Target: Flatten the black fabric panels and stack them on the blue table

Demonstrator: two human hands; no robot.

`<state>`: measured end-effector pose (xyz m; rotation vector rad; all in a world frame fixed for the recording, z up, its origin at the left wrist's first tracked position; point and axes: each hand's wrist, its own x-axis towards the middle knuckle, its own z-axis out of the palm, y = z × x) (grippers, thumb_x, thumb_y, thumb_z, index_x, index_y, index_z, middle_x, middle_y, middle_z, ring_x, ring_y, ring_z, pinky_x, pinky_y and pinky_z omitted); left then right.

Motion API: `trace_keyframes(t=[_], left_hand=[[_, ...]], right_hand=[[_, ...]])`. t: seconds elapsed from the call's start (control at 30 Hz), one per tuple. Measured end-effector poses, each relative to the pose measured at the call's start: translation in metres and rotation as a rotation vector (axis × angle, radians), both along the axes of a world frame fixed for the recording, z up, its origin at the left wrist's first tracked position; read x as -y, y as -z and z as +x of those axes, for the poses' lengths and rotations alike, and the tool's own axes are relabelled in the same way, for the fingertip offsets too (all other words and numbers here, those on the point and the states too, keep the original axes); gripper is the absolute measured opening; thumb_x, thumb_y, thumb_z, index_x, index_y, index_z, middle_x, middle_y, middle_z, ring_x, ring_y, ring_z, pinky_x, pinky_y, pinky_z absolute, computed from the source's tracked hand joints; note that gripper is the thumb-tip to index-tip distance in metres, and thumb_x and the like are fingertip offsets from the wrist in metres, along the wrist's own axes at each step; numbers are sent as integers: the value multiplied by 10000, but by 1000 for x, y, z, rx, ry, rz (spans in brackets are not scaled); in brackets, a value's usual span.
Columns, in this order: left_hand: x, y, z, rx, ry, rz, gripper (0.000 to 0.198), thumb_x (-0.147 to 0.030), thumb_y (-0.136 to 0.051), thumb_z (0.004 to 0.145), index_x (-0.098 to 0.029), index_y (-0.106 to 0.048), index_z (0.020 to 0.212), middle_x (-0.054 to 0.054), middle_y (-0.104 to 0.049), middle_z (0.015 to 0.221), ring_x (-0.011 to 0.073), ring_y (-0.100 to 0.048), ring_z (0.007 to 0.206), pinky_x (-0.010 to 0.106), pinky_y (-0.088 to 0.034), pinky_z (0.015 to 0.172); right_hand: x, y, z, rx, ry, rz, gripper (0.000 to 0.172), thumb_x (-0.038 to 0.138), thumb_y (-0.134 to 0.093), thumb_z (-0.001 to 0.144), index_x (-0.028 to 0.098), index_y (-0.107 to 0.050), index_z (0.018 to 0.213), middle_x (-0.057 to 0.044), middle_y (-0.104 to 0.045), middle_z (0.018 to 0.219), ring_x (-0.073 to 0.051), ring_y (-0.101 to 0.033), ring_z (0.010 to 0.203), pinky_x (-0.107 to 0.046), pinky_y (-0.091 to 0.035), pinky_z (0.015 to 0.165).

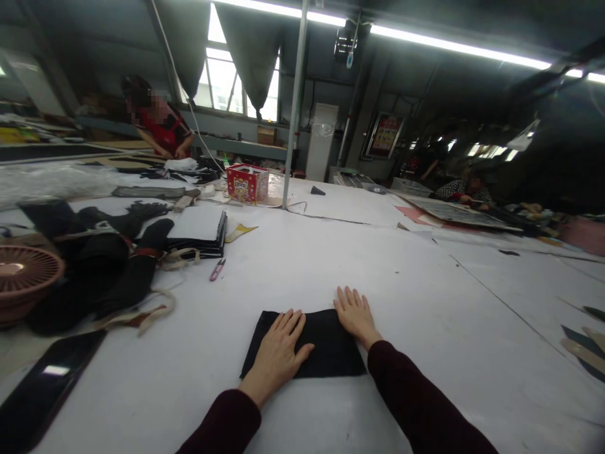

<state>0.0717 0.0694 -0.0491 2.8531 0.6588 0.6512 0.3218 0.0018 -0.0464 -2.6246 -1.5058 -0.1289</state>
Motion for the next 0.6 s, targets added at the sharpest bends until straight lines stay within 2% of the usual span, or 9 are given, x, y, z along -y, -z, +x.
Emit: trace_keyframes(t=[0.07,0.13,0.23,0.3,0.43,0.5,0.6], left_hand=[[1,-2,-1,7,-4,-12,577,-494,-435,909,-192,-392,1399,89,-409,1458,254,-333,1366,459,-294,1127],[1,-3,-2,8,-8,-23,582,-501,-436,907,-186,-399,1395,87,-414,1455,248,-331,1368,450,-284,1134],[2,-4,-2,6,-16,-35,588,-502,-443,904,-181,-399,1394,86,-406,1460,246,-321,1372,441,-275,1139],[2,-4,-2,4,-25,-42,596,-508,-445,902,-184,-393,1399,87,-403,1462,248,-317,1374,442,-274,1138],[1,-3,-3,4,-30,-59,615,-534,-434,900,-195,-377,1409,85,-398,1465,241,-296,1384,434,-253,1147],[0,-3,-3,9,-26,-64,621,-539,-437,897,-199,-368,1414,81,-393,1469,236,-294,1385,427,-244,1152],[-2,-3,-1,20,-16,-70,623,-544,-433,897,-203,-366,1414,73,-395,1468,236,-305,1380,422,-243,1152]], right_hand=[[4,-13,3,39,21,17,558,379,-341,950,155,-301,1460,-131,-274,1516,-292,-172,1411,-512,-89,1129],[-2,-27,-9,73,21,84,565,351,-299,962,118,-246,1474,-137,-240,1528,-282,-141,1419,-494,-69,1135],[-33,-43,-49,46,-142,211,542,371,-250,979,183,-218,1486,-57,-242,1537,-224,-145,1422,-428,-97,1146],[-60,-45,-76,-43,-230,234,534,399,-245,980,221,-229,1483,-17,-253,1534,-196,-169,1417,-389,-135,1145],[-97,-28,-100,-159,-196,197,558,390,-159,990,136,-225,1482,-92,-296,1513,-197,-258,1390,-359,-251,1104],[-99,-12,-96,-160,-208,168,556,387,-195,987,130,-235,1479,-108,-300,1510,-219,-256,1391,-385,-248,1103],[-82,7,-75,-119,-258,122,546,391,-298,971,182,-262,1475,-80,-272,1524,-243,-205,1407,-430,-175,1128]])
